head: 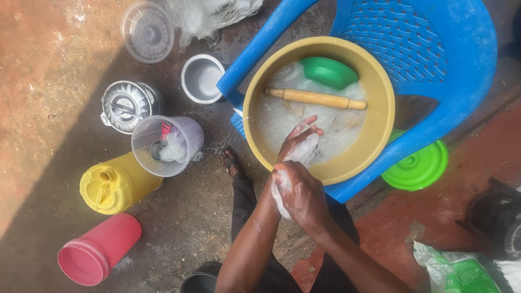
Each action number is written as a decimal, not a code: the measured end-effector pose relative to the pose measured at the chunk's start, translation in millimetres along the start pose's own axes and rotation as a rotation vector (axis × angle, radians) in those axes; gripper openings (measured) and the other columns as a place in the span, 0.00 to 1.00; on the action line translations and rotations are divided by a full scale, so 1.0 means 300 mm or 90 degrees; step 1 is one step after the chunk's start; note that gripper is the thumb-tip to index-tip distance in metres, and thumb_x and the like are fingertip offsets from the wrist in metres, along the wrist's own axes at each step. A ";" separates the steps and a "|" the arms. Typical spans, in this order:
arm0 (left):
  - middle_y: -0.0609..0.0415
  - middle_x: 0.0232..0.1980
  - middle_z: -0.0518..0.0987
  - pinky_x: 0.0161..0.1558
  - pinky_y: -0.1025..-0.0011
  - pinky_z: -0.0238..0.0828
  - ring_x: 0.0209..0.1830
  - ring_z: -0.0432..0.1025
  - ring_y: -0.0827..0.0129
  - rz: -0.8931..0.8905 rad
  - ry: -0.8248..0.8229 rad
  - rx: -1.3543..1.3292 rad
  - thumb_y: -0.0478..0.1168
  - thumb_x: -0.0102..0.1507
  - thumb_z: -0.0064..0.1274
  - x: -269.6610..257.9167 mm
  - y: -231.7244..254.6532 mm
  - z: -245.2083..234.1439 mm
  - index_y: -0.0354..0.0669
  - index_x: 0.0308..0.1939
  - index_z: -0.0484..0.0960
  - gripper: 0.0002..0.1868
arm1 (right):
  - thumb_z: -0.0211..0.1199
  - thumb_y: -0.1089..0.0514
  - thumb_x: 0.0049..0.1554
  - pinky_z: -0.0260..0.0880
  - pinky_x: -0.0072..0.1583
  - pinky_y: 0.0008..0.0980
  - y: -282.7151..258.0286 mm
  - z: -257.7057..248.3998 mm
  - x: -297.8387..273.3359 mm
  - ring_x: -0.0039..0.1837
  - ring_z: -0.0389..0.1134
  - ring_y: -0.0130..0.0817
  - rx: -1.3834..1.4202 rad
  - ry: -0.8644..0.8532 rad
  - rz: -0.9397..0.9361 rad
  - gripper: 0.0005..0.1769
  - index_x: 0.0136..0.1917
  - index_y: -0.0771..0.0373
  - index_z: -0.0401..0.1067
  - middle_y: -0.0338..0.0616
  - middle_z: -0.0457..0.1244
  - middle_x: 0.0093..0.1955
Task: Washing a large plastic bag in a basin of soapy water by hand
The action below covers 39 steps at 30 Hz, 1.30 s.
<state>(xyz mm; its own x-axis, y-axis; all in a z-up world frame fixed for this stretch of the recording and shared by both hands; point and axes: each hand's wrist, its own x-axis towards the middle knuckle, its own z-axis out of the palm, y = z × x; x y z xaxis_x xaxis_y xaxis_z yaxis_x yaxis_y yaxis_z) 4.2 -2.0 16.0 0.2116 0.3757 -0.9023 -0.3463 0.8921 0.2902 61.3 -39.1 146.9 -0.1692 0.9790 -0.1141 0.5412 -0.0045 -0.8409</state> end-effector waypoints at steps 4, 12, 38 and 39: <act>0.49 0.28 0.72 0.23 0.69 0.62 0.23 0.68 0.63 0.221 -0.115 -0.095 0.49 0.61 0.46 0.123 -0.034 -0.035 0.38 0.44 0.76 0.18 | 0.61 0.55 0.51 0.67 0.32 0.32 0.155 0.060 0.118 0.31 0.67 0.39 -0.083 0.054 -0.046 0.05 0.38 0.57 0.72 0.42 0.62 0.27; 0.59 0.21 0.74 0.31 0.75 0.58 0.23 0.64 0.76 0.340 0.181 0.194 0.58 0.55 0.46 -0.046 0.094 -0.023 0.48 0.18 0.77 0.21 | 0.56 0.55 0.69 0.57 0.38 0.40 0.639 0.112 0.228 0.33 0.61 0.46 -0.317 0.232 -0.124 0.23 0.32 0.63 0.65 0.49 0.60 0.30; 0.41 0.63 0.61 0.66 0.62 0.47 0.67 0.53 0.56 0.216 -0.148 -0.176 0.60 0.57 0.44 -0.186 0.138 0.057 0.46 0.64 0.61 0.36 | 0.58 0.55 0.60 0.61 0.56 0.34 0.134 -0.045 0.294 0.46 0.64 0.34 0.116 0.022 0.011 0.08 0.44 0.62 0.70 0.44 0.62 0.38; 0.41 0.63 0.61 0.66 0.62 0.47 0.67 0.53 0.56 0.216 -0.154 -0.168 0.60 0.57 0.44 -0.209 0.157 0.085 0.46 0.64 0.61 0.36 | 0.58 0.55 0.60 0.61 0.56 0.34 0.220 -0.041 0.316 0.46 0.64 0.34 0.116 0.032 0.011 0.08 0.44 0.62 0.70 0.44 0.62 0.38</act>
<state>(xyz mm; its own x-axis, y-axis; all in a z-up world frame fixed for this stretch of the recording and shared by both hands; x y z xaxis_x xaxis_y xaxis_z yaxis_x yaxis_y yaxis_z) -2.1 22.8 94.4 0.2422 0.7090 -0.6623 -0.6459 0.6272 0.4352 91.2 55.9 87.1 -0.1167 0.9874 -0.1068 0.3848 -0.0541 -0.9214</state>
